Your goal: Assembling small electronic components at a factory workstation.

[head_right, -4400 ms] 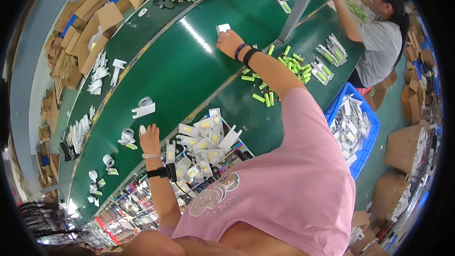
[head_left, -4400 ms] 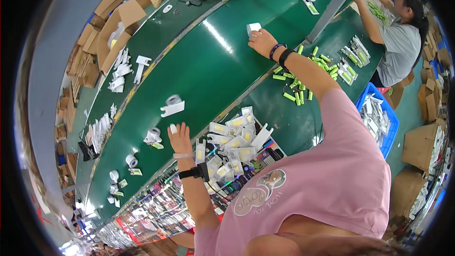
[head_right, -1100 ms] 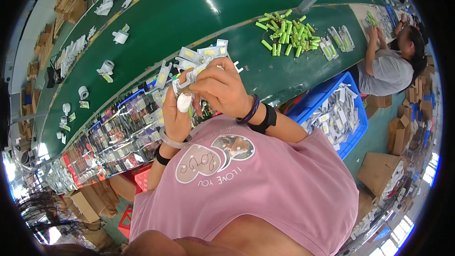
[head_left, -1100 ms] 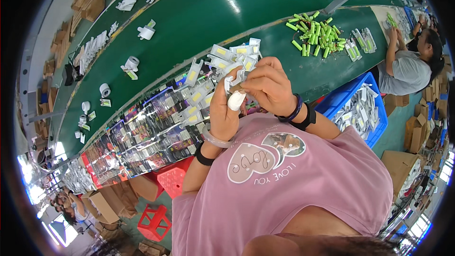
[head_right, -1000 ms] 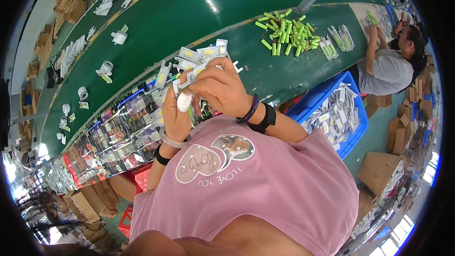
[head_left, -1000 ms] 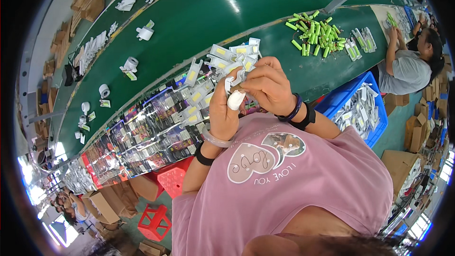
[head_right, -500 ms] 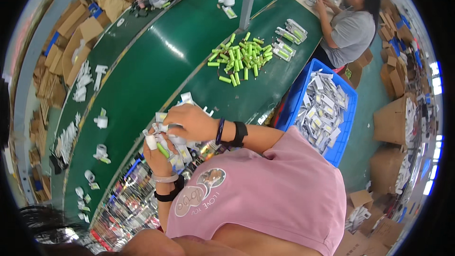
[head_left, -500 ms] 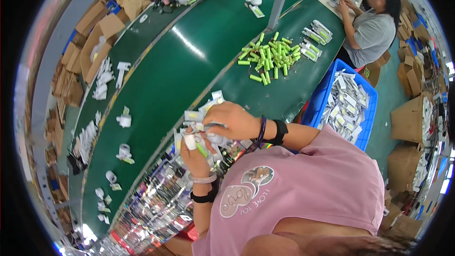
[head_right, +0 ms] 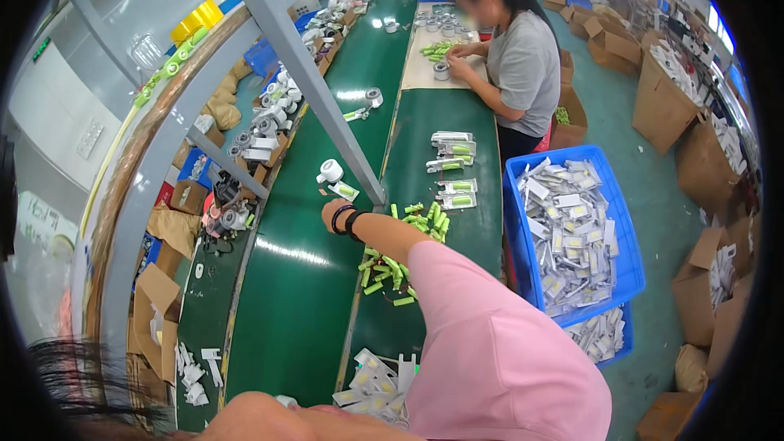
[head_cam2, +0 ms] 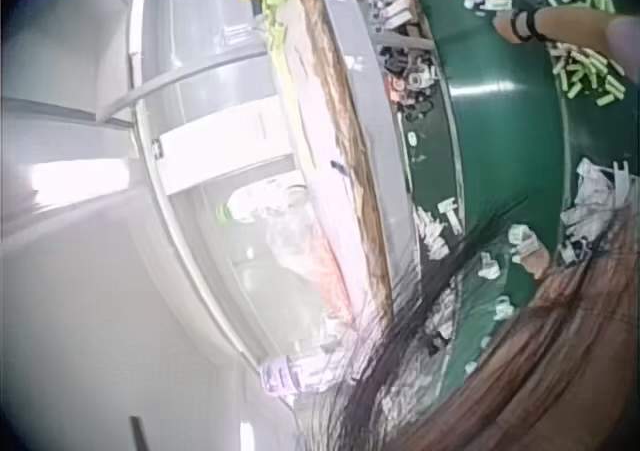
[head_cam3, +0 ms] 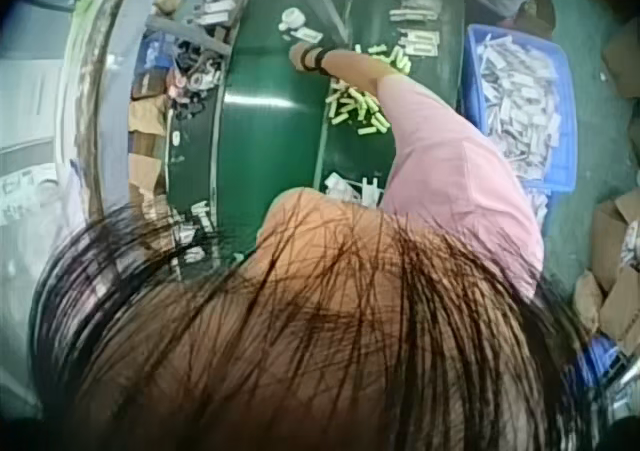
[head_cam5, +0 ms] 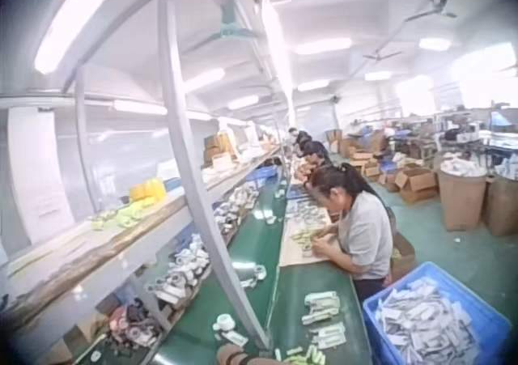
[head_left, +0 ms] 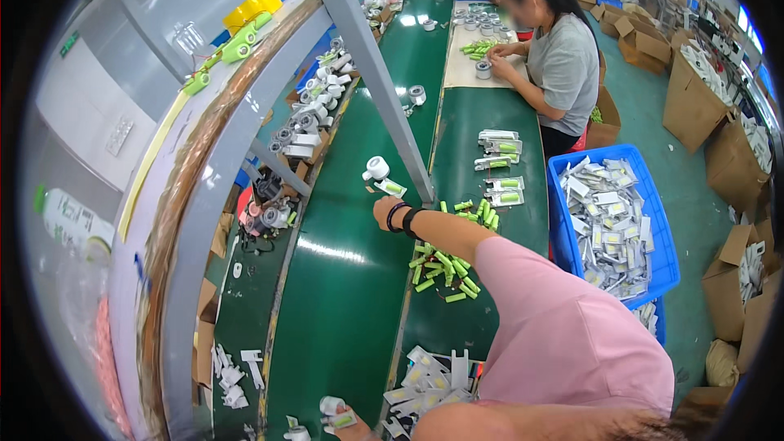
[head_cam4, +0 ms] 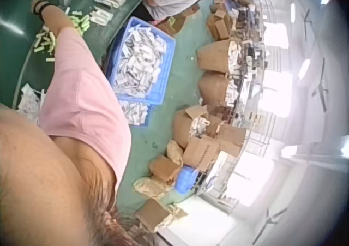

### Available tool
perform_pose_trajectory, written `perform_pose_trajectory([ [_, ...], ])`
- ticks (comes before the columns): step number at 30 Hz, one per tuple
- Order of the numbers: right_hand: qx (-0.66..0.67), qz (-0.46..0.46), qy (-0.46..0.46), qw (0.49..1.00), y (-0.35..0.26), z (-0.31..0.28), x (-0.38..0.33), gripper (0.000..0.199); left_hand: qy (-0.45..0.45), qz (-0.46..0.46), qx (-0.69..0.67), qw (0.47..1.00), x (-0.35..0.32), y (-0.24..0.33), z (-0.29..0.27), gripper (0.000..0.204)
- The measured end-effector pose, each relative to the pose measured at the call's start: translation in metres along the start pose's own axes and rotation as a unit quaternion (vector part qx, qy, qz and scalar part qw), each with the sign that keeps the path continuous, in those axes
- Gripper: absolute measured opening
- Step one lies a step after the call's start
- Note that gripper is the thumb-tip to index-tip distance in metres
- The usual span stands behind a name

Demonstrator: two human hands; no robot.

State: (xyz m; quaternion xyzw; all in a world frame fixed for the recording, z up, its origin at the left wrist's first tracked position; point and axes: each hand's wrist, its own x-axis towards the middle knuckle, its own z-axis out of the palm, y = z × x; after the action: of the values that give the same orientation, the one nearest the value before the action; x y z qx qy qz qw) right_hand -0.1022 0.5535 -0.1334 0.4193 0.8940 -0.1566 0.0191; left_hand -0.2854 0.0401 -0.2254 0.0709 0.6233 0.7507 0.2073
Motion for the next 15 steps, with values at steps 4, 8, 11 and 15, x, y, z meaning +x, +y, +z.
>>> perform_pose_trajectory([
  [4, -0.1, 0.254, 0.212, 0.938, 0.053, 0.039, 0.052, 0.029, -0.028, -0.047, 0.026, 0.998, 0.017, -0.005, 0.029, 0.032],
  [8, -0.204, 0.159, 0.11, 0.96, 0.02, 0.039, 0.067, 0.023, 0.013, -0.086, 0.048, 0.995, -0.007, -0.002, 0.003, 0.032],
  [11, -0.127, 0.22, 0.14, 0.957, 0.023, 0.039, 0.063, 0.019, 0.006, -0.108, 0.051, 0.993, -0.014, 0.001, 0.011, 0.032],
  [15, -0.052, 0.26, 0.09, 0.96, 0.029, 0.029, 0.054, 0.021, -0.008, -0.113, 0.048, 0.992, -0.016, 0.02, 0.027, 0.032],
])
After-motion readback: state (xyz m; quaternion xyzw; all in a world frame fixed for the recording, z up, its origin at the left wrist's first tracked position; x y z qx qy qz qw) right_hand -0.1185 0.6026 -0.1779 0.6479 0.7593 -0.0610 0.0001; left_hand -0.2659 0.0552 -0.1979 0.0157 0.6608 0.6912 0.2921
